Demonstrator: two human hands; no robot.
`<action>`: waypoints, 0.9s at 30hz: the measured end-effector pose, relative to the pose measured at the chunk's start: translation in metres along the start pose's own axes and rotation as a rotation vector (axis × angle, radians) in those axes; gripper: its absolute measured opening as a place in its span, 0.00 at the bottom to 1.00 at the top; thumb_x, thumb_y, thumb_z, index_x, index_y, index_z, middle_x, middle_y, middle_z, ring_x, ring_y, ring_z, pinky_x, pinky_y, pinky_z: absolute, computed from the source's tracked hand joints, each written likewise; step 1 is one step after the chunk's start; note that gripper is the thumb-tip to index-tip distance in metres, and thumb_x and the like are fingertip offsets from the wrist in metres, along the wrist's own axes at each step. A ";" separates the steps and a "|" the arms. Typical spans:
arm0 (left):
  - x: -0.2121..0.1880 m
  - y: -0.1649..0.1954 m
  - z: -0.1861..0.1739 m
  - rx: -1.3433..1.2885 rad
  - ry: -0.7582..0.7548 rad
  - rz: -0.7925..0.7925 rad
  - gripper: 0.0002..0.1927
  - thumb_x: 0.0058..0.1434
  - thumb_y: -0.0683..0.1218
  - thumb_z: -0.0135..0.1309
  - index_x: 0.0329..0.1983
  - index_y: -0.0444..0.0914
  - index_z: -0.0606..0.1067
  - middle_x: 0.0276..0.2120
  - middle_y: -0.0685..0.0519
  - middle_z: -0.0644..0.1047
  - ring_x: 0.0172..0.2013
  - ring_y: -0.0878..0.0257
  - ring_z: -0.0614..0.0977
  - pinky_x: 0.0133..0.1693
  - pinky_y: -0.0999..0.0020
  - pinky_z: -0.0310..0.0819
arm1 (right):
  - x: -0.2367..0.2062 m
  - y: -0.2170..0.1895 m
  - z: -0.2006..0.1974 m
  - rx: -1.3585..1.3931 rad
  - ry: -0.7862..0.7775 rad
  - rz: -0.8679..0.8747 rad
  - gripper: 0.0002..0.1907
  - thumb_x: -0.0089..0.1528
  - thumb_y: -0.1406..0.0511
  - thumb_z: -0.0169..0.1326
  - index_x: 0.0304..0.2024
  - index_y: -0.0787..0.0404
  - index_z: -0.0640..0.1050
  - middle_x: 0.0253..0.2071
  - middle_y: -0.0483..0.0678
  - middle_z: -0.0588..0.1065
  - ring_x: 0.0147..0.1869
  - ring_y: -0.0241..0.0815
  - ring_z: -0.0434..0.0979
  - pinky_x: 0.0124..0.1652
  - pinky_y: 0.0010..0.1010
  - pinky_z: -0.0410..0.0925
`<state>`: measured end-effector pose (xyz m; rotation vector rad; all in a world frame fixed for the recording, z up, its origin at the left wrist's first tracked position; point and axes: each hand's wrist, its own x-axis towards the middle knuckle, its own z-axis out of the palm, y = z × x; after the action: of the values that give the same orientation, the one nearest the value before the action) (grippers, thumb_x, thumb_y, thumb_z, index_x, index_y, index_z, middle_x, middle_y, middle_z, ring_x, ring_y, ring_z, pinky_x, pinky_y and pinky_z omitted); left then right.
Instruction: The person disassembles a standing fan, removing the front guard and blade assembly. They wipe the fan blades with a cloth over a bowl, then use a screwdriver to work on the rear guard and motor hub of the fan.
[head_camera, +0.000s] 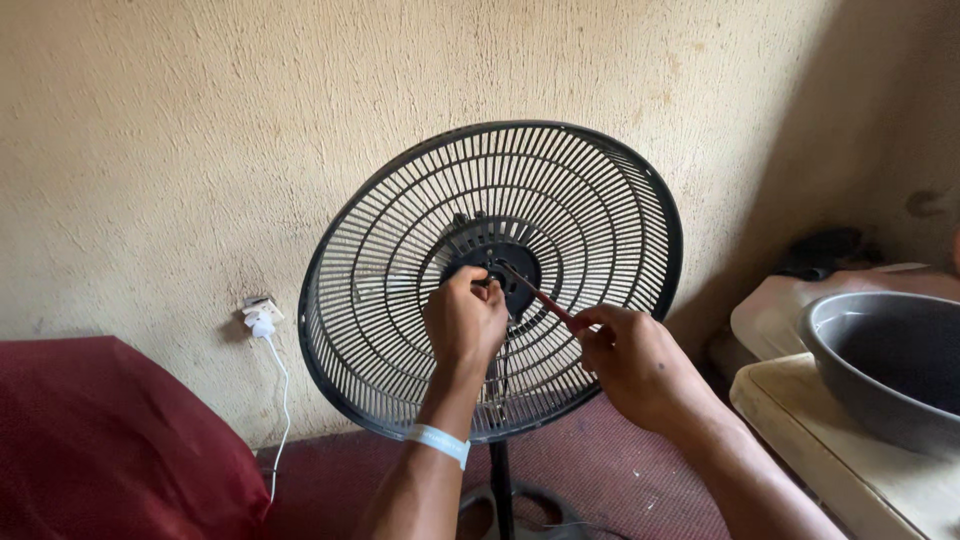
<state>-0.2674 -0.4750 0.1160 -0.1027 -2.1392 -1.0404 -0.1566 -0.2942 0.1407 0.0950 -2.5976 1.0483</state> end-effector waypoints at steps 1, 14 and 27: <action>0.004 -0.001 0.001 0.024 0.000 0.005 0.11 0.57 0.47 0.64 0.40 0.38 0.82 0.27 0.46 0.83 0.28 0.54 0.84 0.32 0.60 0.77 | 0.000 -0.003 0.001 -0.002 0.005 -0.010 0.14 0.62 0.66 0.55 0.50 0.59 0.81 0.29 0.54 0.82 0.30 0.45 0.84 0.35 0.37 0.74; 0.029 -0.027 0.025 -0.215 -0.269 -0.024 0.11 0.65 0.45 0.55 0.31 0.37 0.83 0.19 0.51 0.83 0.18 0.67 0.84 0.21 0.72 0.77 | 0.005 -0.041 0.013 -0.030 0.060 -0.021 0.17 0.64 0.64 0.54 0.55 0.58 0.81 0.23 0.56 0.80 0.21 0.41 0.79 0.28 0.37 0.71; 0.025 -0.023 0.020 -0.443 -0.298 -0.216 0.10 0.65 0.43 0.54 0.35 0.33 0.83 0.19 0.49 0.82 0.16 0.65 0.82 0.16 0.70 0.75 | 0.001 -0.043 0.018 -0.034 0.100 -0.068 0.15 0.65 0.64 0.52 0.51 0.59 0.82 0.20 0.57 0.78 0.18 0.43 0.78 0.26 0.38 0.70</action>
<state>-0.3060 -0.4817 0.1099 -0.2547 -2.1740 -1.7086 -0.1545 -0.3377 0.1574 0.1184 -2.5034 0.9599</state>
